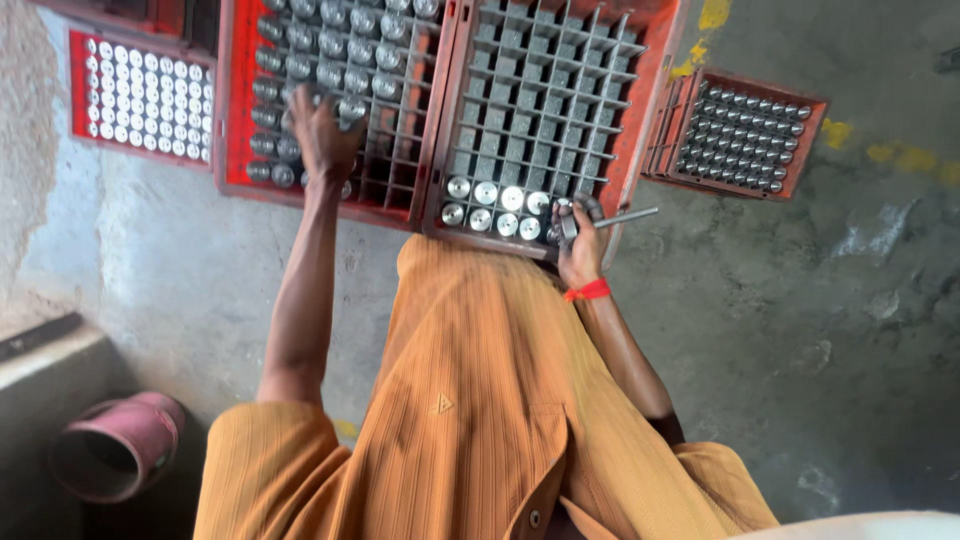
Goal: The person sits on a chair and sorts circular metal die components from red compartment trays. They pick parts one at a time, fit them into a handheld metal tool, and place them into the grid compartments of the trays, gradually filling the compartments with finished parts.
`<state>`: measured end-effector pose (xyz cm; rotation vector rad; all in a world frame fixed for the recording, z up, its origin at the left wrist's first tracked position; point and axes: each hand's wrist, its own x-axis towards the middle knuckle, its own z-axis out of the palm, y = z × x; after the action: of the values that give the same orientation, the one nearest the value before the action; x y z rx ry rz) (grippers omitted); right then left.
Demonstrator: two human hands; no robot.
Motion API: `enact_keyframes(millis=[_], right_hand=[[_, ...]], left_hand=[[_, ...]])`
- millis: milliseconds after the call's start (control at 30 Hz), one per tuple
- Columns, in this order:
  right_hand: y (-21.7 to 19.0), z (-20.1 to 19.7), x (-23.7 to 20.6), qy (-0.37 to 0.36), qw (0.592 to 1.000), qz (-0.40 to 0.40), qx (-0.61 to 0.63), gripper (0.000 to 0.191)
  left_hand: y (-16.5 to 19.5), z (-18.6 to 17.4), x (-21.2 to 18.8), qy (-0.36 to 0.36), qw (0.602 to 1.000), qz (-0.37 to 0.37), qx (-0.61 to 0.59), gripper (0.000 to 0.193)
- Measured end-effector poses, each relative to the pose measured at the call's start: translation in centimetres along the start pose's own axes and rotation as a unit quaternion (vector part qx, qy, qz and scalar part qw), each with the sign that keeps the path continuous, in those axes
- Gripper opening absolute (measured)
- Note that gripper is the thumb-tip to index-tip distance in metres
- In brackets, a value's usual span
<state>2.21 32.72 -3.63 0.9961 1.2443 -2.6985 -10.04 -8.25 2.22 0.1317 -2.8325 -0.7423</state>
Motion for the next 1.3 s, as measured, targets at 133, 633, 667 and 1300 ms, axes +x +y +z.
enact_keyframes(millis=[133, 633, 667, 1300], right_hand=[[-0.1, 0.2, -1.0, 0.014, 1.000, 0.006, -0.017, 0.016], [-2.6, 8.2, -1.1, -0.079, 0.995, -0.058, -0.026, 0.015], [-2.8, 8.0, -1.4, -0.078, 0.995, -0.055, -0.026, 0.015], [-4.2, -0.9, -0.3, -0.092, 0.991, -0.052, -0.076, 0.018]], left_hand=[[0.5, -4.7, -1.3, 0.101, 0.975, 0.082, -0.178, 0.039], [17.2, 10.0, -13.8, -0.291, 0.919, -0.009, -0.266, 0.059], [17.9, 10.0, -14.1, -0.320, 0.910, -0.013, -0.264, 0.054], [23.3, 14.1, -14.7, -0.421, 0.875, 0.092, -0.221, 0.052]])
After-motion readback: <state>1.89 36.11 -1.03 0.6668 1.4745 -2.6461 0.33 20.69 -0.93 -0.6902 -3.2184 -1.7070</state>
